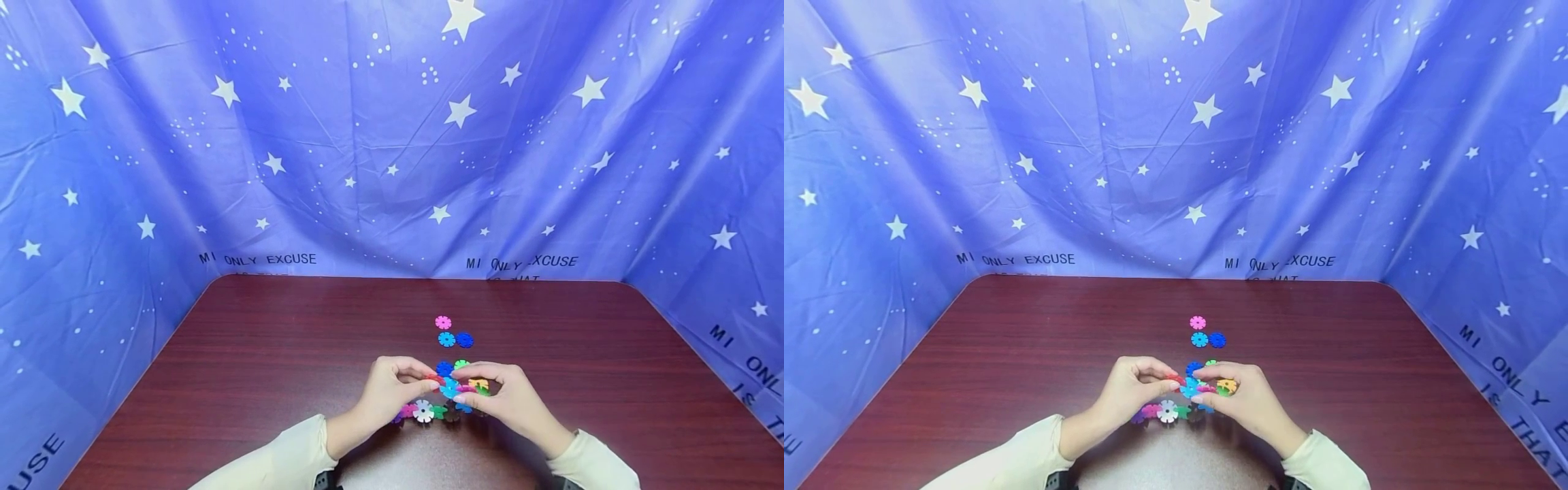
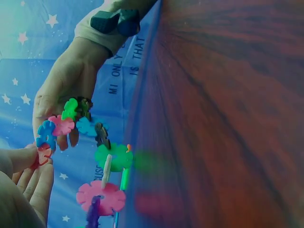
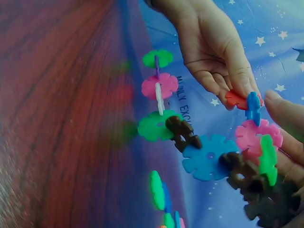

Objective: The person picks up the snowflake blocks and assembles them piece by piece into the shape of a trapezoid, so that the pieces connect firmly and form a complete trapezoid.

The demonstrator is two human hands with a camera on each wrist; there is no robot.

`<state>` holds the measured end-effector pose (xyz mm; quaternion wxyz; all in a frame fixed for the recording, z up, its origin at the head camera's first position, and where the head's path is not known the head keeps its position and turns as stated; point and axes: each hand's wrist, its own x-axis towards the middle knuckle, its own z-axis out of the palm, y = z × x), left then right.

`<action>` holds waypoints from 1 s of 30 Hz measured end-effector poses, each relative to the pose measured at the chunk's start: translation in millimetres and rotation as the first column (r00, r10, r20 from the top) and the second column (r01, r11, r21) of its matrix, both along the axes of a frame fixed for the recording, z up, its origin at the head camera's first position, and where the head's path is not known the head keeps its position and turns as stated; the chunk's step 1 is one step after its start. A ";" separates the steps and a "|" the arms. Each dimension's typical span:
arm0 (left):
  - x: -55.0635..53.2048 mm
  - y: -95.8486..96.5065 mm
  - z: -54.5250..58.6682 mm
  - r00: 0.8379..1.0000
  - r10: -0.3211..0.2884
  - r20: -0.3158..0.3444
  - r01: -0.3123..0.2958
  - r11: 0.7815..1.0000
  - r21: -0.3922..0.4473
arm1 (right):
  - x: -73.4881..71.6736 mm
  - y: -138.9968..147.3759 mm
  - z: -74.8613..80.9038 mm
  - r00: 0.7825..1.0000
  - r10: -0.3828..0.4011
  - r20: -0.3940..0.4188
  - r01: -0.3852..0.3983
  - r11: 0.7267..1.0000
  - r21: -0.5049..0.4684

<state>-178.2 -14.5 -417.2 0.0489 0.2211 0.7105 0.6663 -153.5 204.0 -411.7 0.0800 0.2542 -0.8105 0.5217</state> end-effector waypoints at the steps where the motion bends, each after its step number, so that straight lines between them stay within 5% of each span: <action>1: 0.5 1.1 0.0 1.000 0.001 0.001 -0.001 1.000 0.005 | 0.2 -0.1 0.6 1.000 -0.010 -0.023 0.011 0.999 0.030; 12: 2.0 4.6 0.8 1.000 -0.008 -0.027 0.008 1.000 0.012 | 0.4 -0.8 1.9 0.999 -0.018 -0.033 0.021 0.994 0.106; 19: -2.1 0.7 5.8 0.995 -0.098 0.002 0.098 0.995 -0.024 | 0.1 5.0 1.2 0.999 -0.002 0.038 -0.002 0.996 0.090; 23: -11.3 -2.8 4.2 0.989 -0.140 0.041 0.141 0.990 -0.027 | 1.2 12.4 0.7 0.998 -0.013 0.059 0.007 0.995 0.098; 30: -40.5 -6.9 -15.8 0.970 -0.184 0.158 0.190 0.982 -0.021 | 5.5 26.0 1.0 0.996 0.014 0.090 -0.024 0.992 0.122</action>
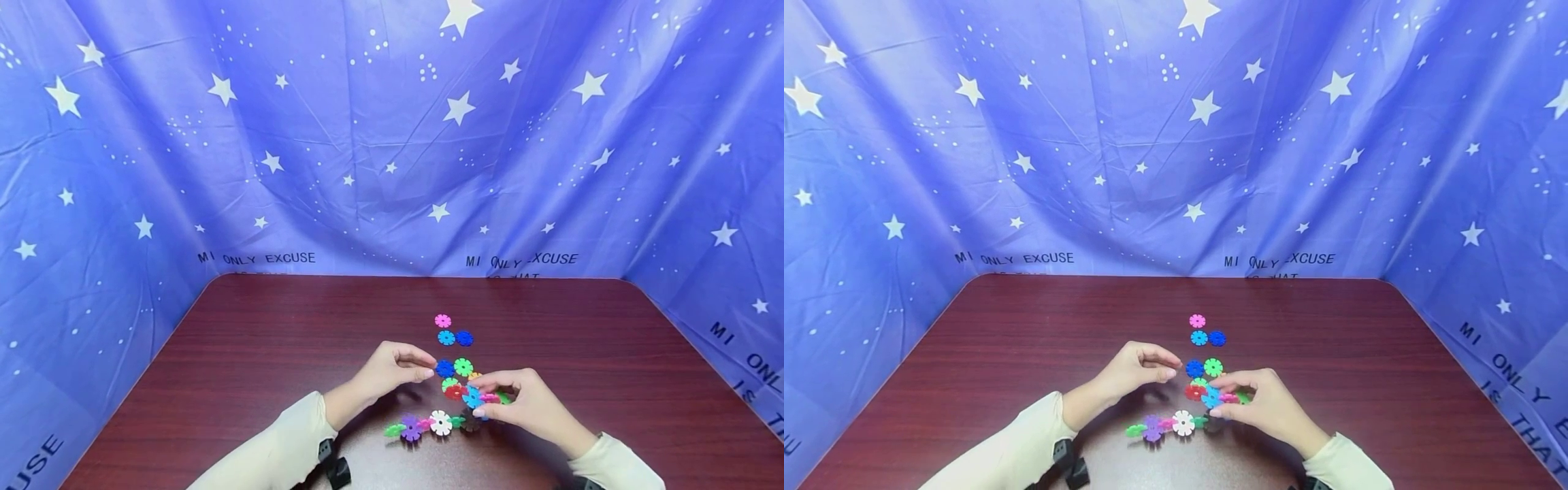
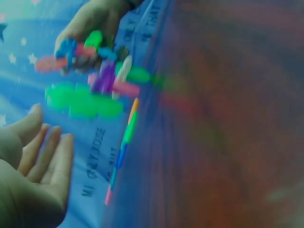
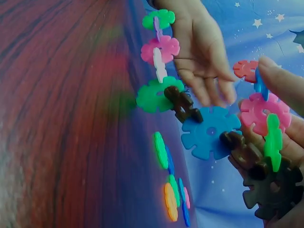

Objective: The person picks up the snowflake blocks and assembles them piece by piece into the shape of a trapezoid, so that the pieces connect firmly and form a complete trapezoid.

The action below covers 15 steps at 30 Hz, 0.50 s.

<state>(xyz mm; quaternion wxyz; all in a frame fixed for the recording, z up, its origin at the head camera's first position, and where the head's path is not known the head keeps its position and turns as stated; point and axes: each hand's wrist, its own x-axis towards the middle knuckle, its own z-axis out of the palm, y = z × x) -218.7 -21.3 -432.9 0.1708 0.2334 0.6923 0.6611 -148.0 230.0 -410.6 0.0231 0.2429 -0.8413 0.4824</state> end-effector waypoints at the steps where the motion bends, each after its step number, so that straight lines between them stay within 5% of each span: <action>1: -3.4 0.8 -1.9 1.000 -0.006 0.018 0.007 1.000 -0.015 | 0.2 1.4 -0.3 1.000 -0.001 -0.001 0.001 1.000 0.003; 8: -22.6 12.2 -13.0 0.994 -0.036 0.106 0.040 0.999 -0.032 | -1.3 6.8 -2.5 1.000 0.001 -0.003 -0.001 1.000 0.011; 15: -36.5 26.4 -22.5 0.998 0.007 0.057 -0.003 0.998 -0.066 | -3.0 8.9 -0.5 0.999 0.044 0.004 -0.044 0.999 -0.002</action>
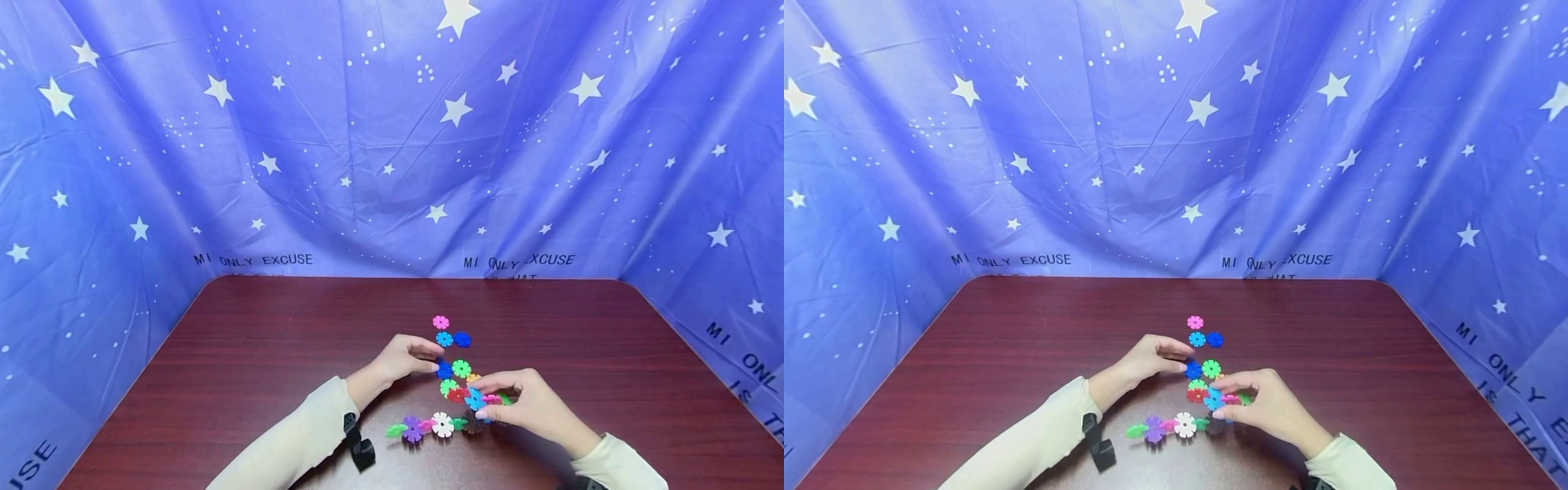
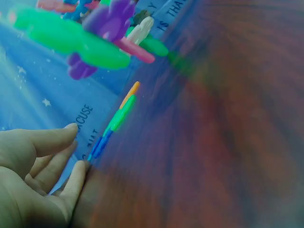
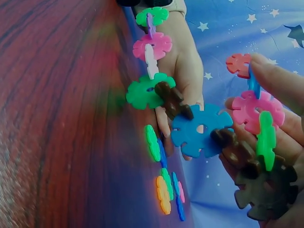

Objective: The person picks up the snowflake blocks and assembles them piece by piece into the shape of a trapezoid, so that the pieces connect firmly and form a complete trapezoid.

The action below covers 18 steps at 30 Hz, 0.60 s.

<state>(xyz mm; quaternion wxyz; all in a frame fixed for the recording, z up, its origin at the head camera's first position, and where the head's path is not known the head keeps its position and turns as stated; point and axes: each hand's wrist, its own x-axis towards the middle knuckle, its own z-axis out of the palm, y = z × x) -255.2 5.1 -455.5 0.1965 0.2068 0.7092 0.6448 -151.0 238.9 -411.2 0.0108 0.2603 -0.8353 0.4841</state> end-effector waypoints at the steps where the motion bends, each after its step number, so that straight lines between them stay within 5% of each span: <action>1: -1.7 1.3 -1.2 1.000 0.000 -0.020 -0.001 1.000 -0.005 | -0.3 0.2 0.2 1.000 0.013 0.002 -0.013 1.000 -0.006; 6: -7.7 5.2 -3.9 0.986 -0.052 -0.160 0.036 0.994 -0.102 | -2.1 2.2 2.1 0.997 0.054 0.047 -0.053 0.998 -0.030; 11: -9.3 6.0 -3.0 0.964 -0.125 -0.233 0.076 0.975 -0.207 | -4.5 4.9 1.3 0.996 0.048 0.070 -0.046 0.998 -0.037; 18: -8.4 7.3 0.8 0.905 -0.194 -0.379 0.055 0.936 -0.347 | -6.8 6.9 -3.2 0.995 0.047 0.084 -0.044 0.998 -0.037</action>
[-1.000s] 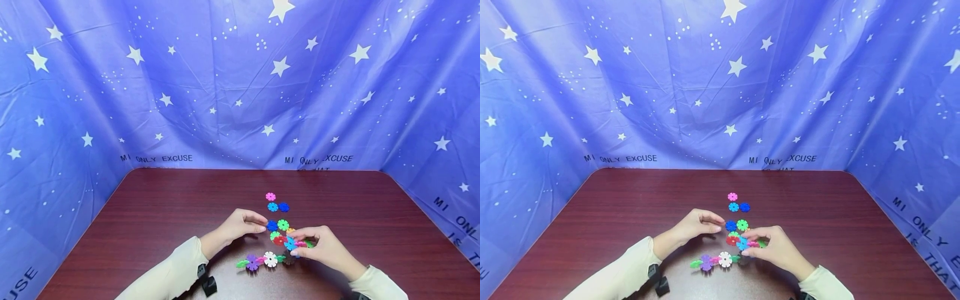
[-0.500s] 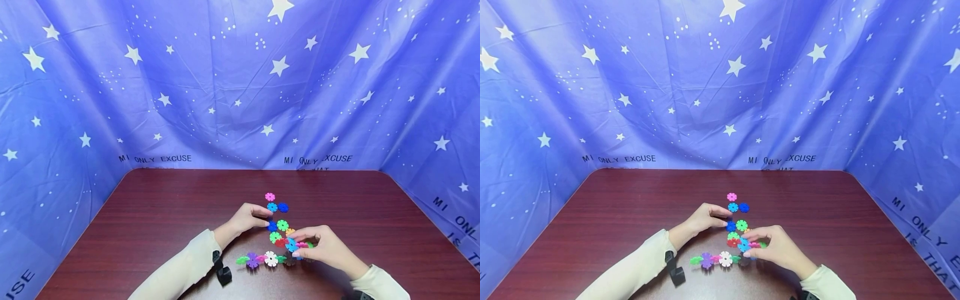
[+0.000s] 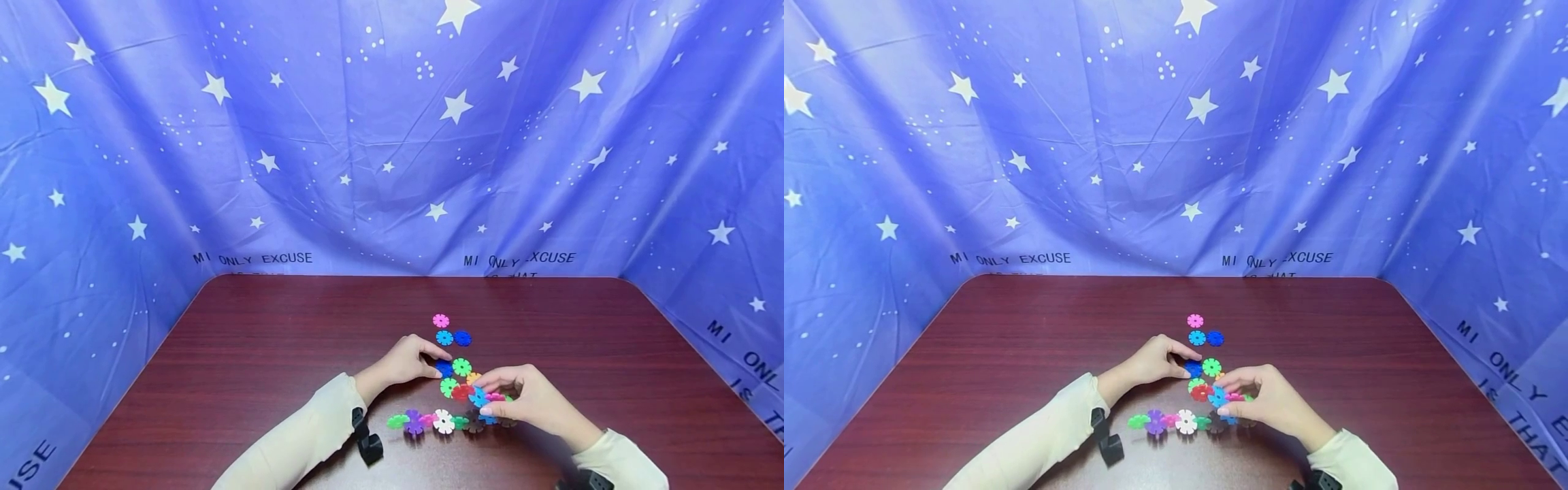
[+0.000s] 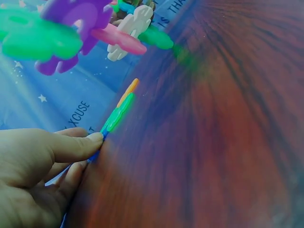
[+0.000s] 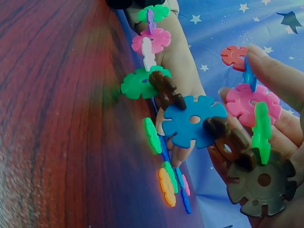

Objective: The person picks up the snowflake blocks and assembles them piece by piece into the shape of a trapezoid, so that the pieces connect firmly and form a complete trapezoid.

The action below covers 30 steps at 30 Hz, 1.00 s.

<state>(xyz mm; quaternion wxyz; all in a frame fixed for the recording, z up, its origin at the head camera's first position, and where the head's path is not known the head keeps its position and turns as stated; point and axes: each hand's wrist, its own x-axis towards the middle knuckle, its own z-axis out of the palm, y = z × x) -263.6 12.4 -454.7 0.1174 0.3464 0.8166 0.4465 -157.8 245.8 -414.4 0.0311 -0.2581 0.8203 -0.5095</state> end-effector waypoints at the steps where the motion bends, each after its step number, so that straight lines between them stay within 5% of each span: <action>1: 0.4 0.4 0.6 1.000 0.000 -0.015 -0.001 1.000 -0.014 | 0.0 0.1 0.0 1.000 0.001 0.000 -0.001 1.000 -0.002; 9: 3.1 0.3 1.1 1.000 0.010 -0.006 -0.011 1.000 -0.028 | 2.0 -1.6 0.7 1.000 0.001 0.000 -0.001 1.000 -0.017; 14: 4.5 -5.5 1.3 0.991 0.112 0.070 -0.114 0.993 0.036 | 4.3 -4.1 3.1 1.000 -0.014 -0.021 0.014 1.000 -0.011; 19: 6.3 -15.5 1.2 0.953 0.206 0.222 -0.239 0.962 0.134 | 3.1 -5.2 4.2 0.998 -0.056 -0.022 0.056 0.998 0.007; 24: 13.4 -24.1 7.1 0.890 0.186 0.416 -0.310 0.916 0.255 | 1.0 -4.3 4.2 0.996 -0.088 -0.002 0.088 0.996 0.012; 30: 32.9 -32.5 20.9 0.872 0.138 0.470 -0.294 0.915 0.277 | -0.8 -7.2 6.5 0.994 -0.106 0.009 0.105 0.994 0.023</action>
